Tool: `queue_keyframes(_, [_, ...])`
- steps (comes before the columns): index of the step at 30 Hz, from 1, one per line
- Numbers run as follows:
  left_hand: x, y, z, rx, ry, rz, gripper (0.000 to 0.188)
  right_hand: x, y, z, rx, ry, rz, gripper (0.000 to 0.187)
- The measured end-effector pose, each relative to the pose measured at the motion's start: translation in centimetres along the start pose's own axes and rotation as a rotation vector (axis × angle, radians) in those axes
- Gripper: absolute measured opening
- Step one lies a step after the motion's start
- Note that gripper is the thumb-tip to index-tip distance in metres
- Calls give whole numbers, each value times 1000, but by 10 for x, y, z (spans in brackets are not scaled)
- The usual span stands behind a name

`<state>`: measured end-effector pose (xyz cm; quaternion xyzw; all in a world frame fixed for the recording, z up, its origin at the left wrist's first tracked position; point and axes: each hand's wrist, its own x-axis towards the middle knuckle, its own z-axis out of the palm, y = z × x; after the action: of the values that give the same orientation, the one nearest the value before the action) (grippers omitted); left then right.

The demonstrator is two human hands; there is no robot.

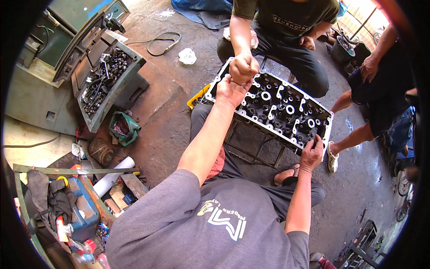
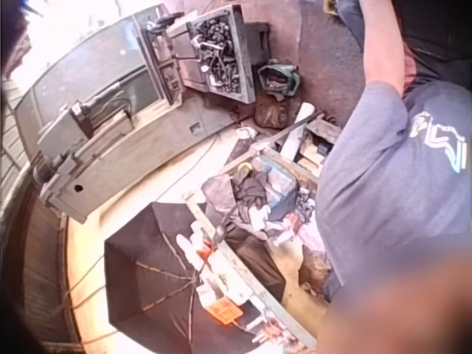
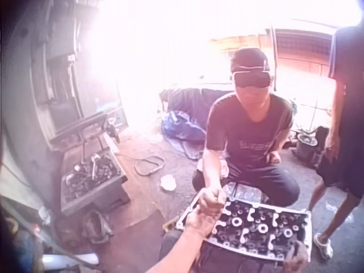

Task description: The person installs rubber valve stem seals into the cylinder head ports. They pick up each seal, align it with the port, and press it into place by hand. A coworker assists by holding the cylinder head and handing over parts.

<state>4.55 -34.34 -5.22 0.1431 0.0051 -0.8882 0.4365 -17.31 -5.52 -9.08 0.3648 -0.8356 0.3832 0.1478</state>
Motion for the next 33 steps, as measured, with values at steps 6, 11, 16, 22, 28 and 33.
queue_keyframes(6, [3, -5, -15, -198, -110, -46, 49, 0, 1, 2, -21, -32, 20, 25])
queue_keyframes(11, [3, -8, -28, -111, -124, -13, 50, 0, 2, 2, -18, -56, 50, 25])
queue_keyframes(16, [3, -5, -32, -246, -205, -117, 48, 1, 1, 3, -49, -41, 15, 24])
queue_keyframes(22, [9, -10, -27, 6, -212, -97, 38, 3, -2, 2, -66, -39, -1, 24])
queue_keyframes(28, [-5, 9, -19, -106, 6, -186, 25, 24, -55, -7, 291, -59, 65, 24])
queue_keyframes(33, [-45, 24, -21, -102, -27, -271, 29, 47, -137, 50, 327, -519, -451, 40])
